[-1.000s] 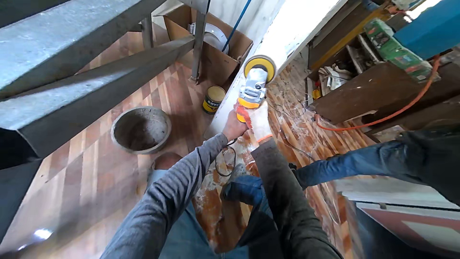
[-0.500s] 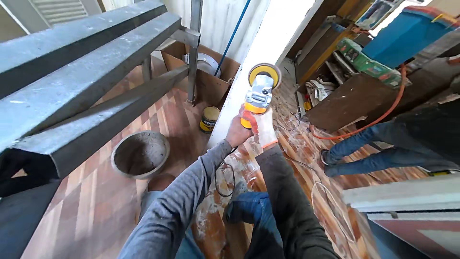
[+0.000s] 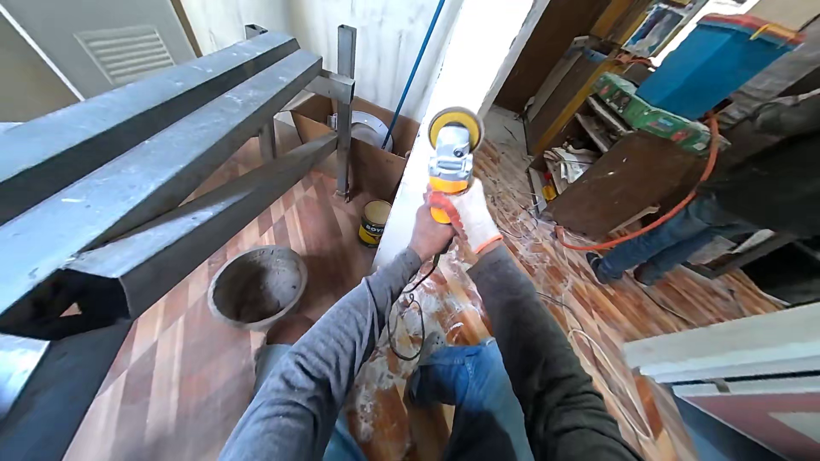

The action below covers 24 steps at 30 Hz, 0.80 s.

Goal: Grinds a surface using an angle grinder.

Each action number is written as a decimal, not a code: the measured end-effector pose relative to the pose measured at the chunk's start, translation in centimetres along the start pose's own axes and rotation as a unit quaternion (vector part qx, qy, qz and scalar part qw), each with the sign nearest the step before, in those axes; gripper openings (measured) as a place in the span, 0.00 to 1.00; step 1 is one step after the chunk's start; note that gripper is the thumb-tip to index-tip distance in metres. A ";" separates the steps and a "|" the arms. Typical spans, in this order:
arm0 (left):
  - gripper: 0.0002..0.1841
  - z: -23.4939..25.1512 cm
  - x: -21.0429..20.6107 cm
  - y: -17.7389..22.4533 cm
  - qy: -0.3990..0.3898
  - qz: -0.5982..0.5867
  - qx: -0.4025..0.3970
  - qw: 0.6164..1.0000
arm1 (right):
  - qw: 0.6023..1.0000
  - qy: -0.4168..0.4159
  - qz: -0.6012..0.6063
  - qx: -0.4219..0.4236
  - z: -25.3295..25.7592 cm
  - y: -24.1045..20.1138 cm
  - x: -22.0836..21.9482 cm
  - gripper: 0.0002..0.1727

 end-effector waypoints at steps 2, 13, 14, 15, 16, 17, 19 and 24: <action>0.18 1.6 0.3 2.7 -0.005 0.015 -0.033 0.999 | 0.998 0.024 0.023 0.046 0.7 -2.4 1.6 0.40; 0.22 -0.7 -1.1 1.4 0.006 -0.003 0.036 0.999 | 0.999 -0.020 -0.019 -0.019 -1.1 -1.3 1.3 0.38; 0.21 -0.5 -1.0 1.8 -0.002 0.003 0.038 0.999 | 1.000 -0.013 -0.009 -0.022 -1.2 -1.4 1.5 0.37; 0.20 -0.2 -0.9 2.1 -0.011 0.009 0.036 0.999 | 1.000 -0.008 0.002 -0.026 -1.4 -1.6 1.7 0.36; 0.19 0.2 -0.8 2.4 -0.018 0.008 0.032 0.999 | 1.000 -0.003 0.012 -0.027 -1.5 -1.7 1.9 0.35; 0.20 0.5 -0.8 2.6 -0.022 0.004 0.027 0.999 | 1.000 0.001 0.017 -0.025 -1.6 -1.8 2.1 0.35; 0.20 0.7 -1.0 2.3 -0.013 -0.005 0.016 1.000 | 1.000 -0.005 0.008 -0.017 -1.2 -1.5 2.2 0.35; 0.22 -0.9 -1.0 0.6 0.018 0.000 0.027 0.999 | 1.000 -0.028 0.010 -0.001 0.4 -0.4 0.7 0.37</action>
Point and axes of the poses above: each hand's wrist, its own z-axis towards the middle knuckle, its own x-axis out of the back of the hand, y = z × x, the point moved 4 cm from there along z, towards the middle knuckle, and after that the axes turned 11 degrees about -y, right-handed, at the moved point
